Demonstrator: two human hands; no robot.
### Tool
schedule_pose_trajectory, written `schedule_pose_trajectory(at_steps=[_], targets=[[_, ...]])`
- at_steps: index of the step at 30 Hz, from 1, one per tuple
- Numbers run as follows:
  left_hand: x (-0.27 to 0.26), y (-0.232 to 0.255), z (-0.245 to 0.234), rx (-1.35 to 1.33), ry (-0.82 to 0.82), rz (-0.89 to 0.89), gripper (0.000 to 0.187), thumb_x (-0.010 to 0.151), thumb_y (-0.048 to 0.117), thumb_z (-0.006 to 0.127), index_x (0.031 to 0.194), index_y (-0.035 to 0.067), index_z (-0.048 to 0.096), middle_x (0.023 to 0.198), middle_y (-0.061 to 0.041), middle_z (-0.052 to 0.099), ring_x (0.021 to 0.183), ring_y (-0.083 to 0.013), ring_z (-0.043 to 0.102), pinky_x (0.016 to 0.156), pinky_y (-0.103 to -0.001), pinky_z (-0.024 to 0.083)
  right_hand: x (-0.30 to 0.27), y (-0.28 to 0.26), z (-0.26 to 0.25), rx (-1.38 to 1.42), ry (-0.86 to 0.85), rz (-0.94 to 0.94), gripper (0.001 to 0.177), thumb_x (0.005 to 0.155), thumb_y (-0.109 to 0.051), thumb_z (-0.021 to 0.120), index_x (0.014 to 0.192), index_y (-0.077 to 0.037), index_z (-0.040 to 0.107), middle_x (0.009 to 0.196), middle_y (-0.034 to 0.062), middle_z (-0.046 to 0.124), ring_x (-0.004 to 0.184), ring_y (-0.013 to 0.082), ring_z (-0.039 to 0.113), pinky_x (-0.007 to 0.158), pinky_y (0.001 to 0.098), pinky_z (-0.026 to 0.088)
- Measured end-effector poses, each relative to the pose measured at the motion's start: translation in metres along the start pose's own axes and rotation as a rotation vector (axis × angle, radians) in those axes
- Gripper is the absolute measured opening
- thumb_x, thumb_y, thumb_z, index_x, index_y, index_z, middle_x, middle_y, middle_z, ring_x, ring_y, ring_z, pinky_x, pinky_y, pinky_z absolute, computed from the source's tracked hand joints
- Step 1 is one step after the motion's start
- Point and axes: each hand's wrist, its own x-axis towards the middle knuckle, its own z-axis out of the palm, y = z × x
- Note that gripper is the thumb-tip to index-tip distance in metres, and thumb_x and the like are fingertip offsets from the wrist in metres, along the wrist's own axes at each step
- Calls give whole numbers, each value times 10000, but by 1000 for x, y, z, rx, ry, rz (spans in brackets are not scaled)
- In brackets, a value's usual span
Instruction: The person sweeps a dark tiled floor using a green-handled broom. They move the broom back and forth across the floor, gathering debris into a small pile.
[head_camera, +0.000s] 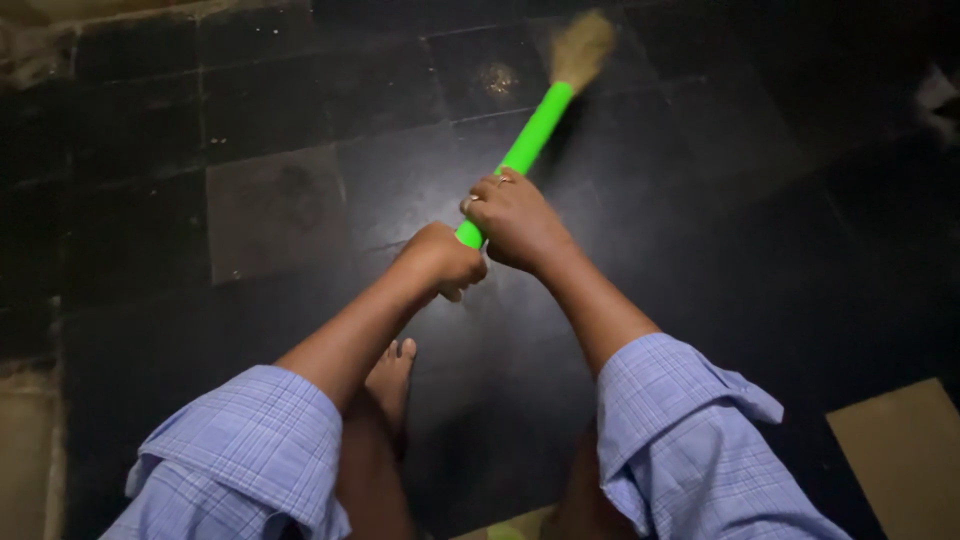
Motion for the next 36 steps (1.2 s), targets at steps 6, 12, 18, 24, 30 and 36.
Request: schedule_pose_trajectory(at_steps=[6,12,18,24,30,36], targets=[[-33,5,1,464,-55,210,203,724,166,742,857,13,745,806,-155,764,714,-251,760,675,-380,586,-8,-23,-35,21,-342,176,352,632,-158,773,982,-114,771,924,136,736,897,360,701,895,487,525],[-14,-3,31,883,-96,592,238,665,121,732,898,102,775,862,-174,748,829,-336,736,753,-453,579,-61,-38,-32,209,-733,519,357,626,-192,760,978,-137,761,862,172,742,817,360,711,745,482,569],[0,21,84,1149,-222,834,236,662,123,735,886,166,795,867,-128,755,825,-327,727,745,-445,581,-129,-55,-28,317,-625,839,302,649,-212,774,904,-58,728,858,182,742,803,349,725,727,458,569],[-9,44,146,1205,-304,922,219,654,197,780,868,154,801,851,-109,754,802,-303,734,733,-424,588,-180,-54,-66,370,-613,1019,360,682,-271,787,967,-66,706,904,168,751,840,330,738,737,445,577],[-14,51,155,1200,-293,908,406,645,461,828,859,117,801,882,-131,754,835,-317,734,759,-435,585,-189,-51,-64,200,-684,941,340,804,-359,764,979,-70,726,961,164,754,907,341,724,784,463,569],[-2,45,136,1224,-253,831,424,665,480,810,861,104,802,896,-152,757,846,-324,741,770,-432,589,-167,-44,-45,115,-733,861,283,824,-325,763,960,-78,750,951,151,757,901,325,738,786,449,579]])
